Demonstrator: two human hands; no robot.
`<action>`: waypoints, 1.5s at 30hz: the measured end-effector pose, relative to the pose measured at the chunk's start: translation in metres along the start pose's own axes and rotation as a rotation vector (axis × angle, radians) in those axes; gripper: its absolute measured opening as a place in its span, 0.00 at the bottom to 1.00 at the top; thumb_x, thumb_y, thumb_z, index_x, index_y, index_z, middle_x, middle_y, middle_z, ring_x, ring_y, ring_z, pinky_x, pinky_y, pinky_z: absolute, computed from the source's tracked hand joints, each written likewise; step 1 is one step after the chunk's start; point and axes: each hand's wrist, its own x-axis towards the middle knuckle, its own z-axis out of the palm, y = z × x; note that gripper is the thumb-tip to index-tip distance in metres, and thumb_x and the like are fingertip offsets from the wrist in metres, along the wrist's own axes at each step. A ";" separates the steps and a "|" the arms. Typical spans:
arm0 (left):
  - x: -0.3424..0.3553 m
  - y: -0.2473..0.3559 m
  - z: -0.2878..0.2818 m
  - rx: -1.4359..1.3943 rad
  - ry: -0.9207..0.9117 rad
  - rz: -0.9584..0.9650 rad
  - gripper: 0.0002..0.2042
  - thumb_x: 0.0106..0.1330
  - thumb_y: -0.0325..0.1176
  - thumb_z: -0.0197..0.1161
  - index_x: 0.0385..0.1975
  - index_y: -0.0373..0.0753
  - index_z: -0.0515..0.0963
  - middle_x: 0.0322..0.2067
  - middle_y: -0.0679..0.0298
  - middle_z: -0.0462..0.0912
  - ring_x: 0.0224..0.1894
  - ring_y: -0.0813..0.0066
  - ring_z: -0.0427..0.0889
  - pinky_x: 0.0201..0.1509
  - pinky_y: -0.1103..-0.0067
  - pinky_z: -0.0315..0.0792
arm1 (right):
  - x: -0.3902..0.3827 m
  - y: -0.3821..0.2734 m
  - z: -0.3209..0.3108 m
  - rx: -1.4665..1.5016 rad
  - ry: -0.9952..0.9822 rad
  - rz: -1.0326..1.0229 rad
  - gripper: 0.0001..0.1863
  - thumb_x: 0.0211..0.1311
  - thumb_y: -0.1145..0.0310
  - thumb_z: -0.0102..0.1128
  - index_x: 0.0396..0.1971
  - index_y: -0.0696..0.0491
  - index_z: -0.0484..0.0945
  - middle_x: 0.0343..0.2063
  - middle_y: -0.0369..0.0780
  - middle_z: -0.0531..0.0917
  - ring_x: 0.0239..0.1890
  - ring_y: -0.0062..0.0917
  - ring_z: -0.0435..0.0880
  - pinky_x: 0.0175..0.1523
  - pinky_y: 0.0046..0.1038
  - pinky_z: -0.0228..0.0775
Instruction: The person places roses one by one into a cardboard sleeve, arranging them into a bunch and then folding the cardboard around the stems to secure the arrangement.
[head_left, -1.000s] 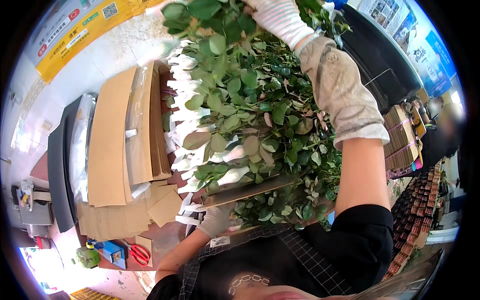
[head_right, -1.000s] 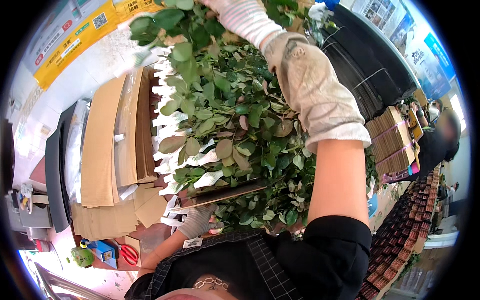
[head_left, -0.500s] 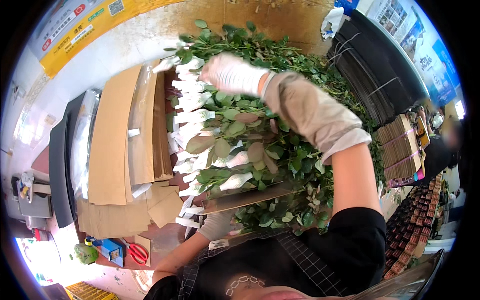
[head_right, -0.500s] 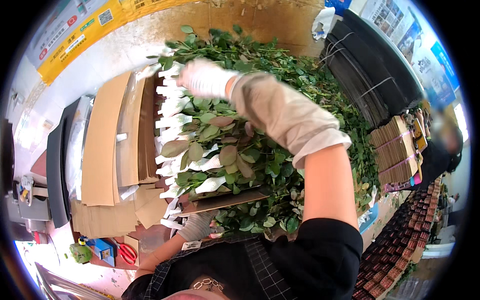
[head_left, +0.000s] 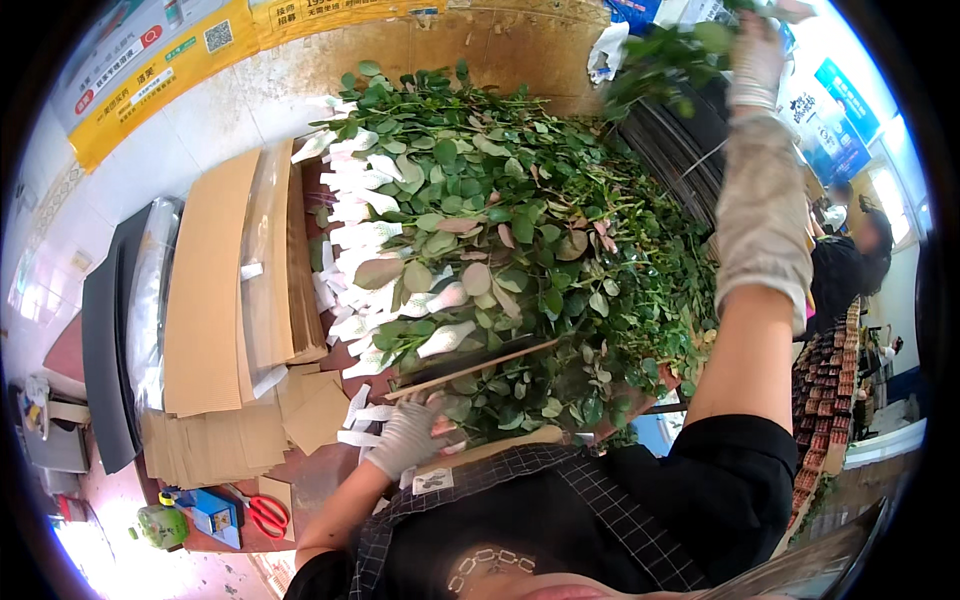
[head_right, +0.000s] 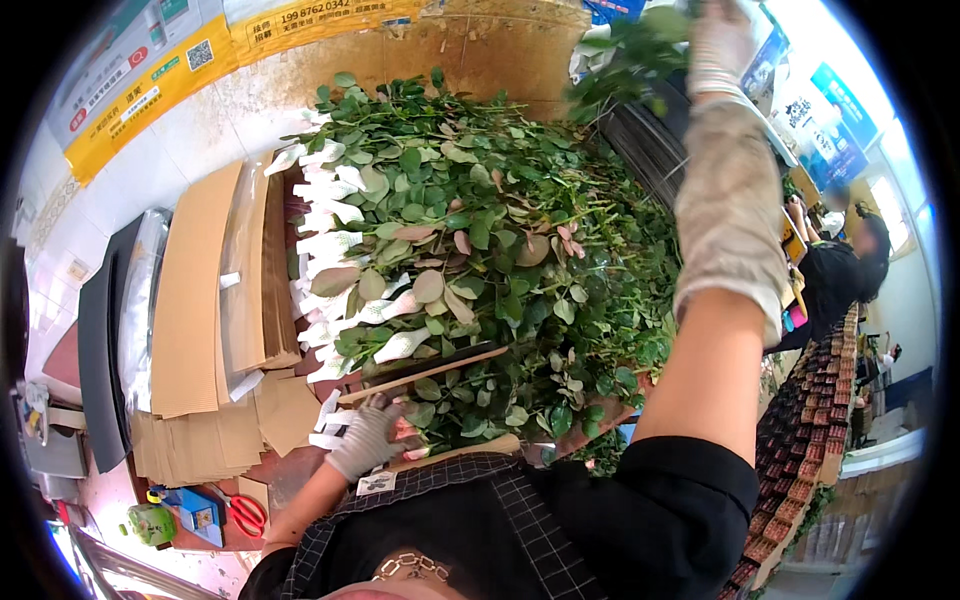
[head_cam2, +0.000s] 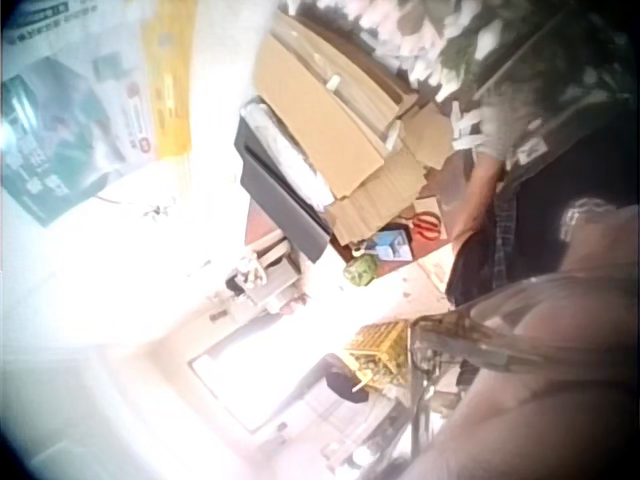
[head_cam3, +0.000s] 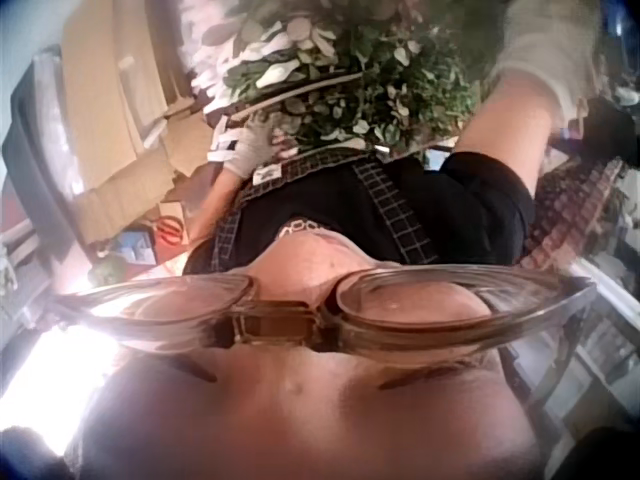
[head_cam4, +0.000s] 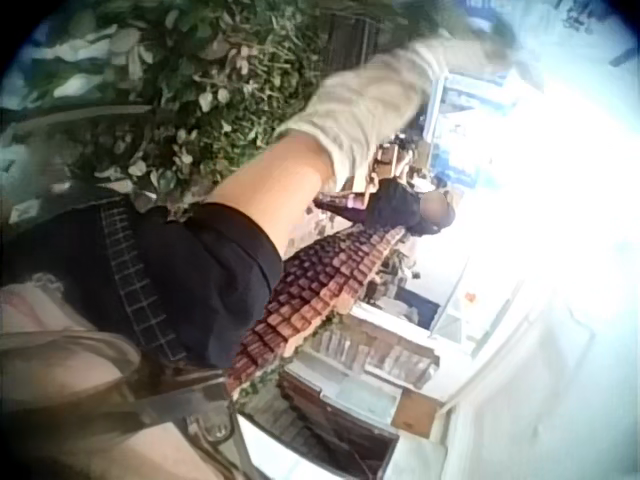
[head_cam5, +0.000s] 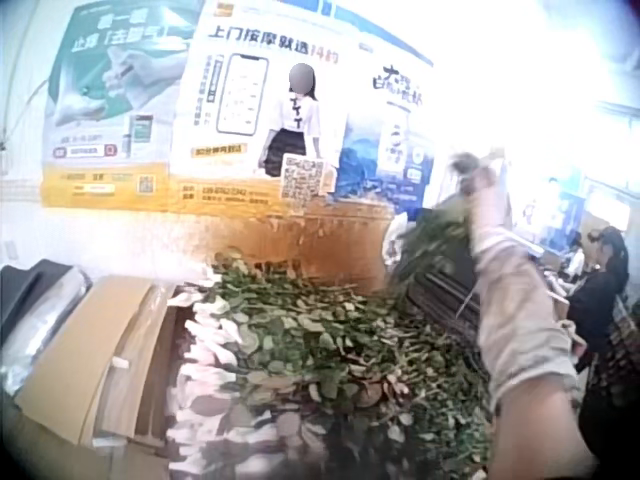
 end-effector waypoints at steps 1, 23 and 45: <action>-0.010 -0.005 -0.013 -0.181 0.085 0.056 0.26 0.51 0.47 0.65 0.48 0.41 0.74 0.48 0.54 0.75 0.52 0.54 0.71 0.56 0.65 0.65 | -0.004 -0.030 -0.005 0.130 -0.012 -0.146 0.18 0.64 0.56 0.49 0.42 0.54 0.75 0.33 0.37 0.80 0.30 0.19 0.72 0.36 0.17 0.65; 0.174 -0.130 -0.226 0.197 0.571 -0.164 0.14 0.60 0.43 0.57 0.36 0.38 0.77 0.30 0.54 0.80 0.37 0.54 0.79 0.43 0.66 0.71 | -0.333 0.009 0.106 -0.631 -1.529 -0.310 0.26 0.60 0.55 0.46 0.54 0.55 0.65 0.52 0.44 0.72 0.54 0.34 0.71 0.56 0.34 0.62; 0.308 -0.157 -0.331 0.733 0.340 -0.349 0.24 0.57 0.49 0.58 0.51 0.44 0.72 0.43 0.53 0.79 0.43 0.54 0.79 0.48 0.63 0.72 | -0.357 0.023 0.095 -0.546 -1.297 -0.240 0.31 0.56 0.51 0.52 0.55 0.56 0.63 0.52 0.44 0.70 0.57 0.35 0.67 0.61 0.36 0.55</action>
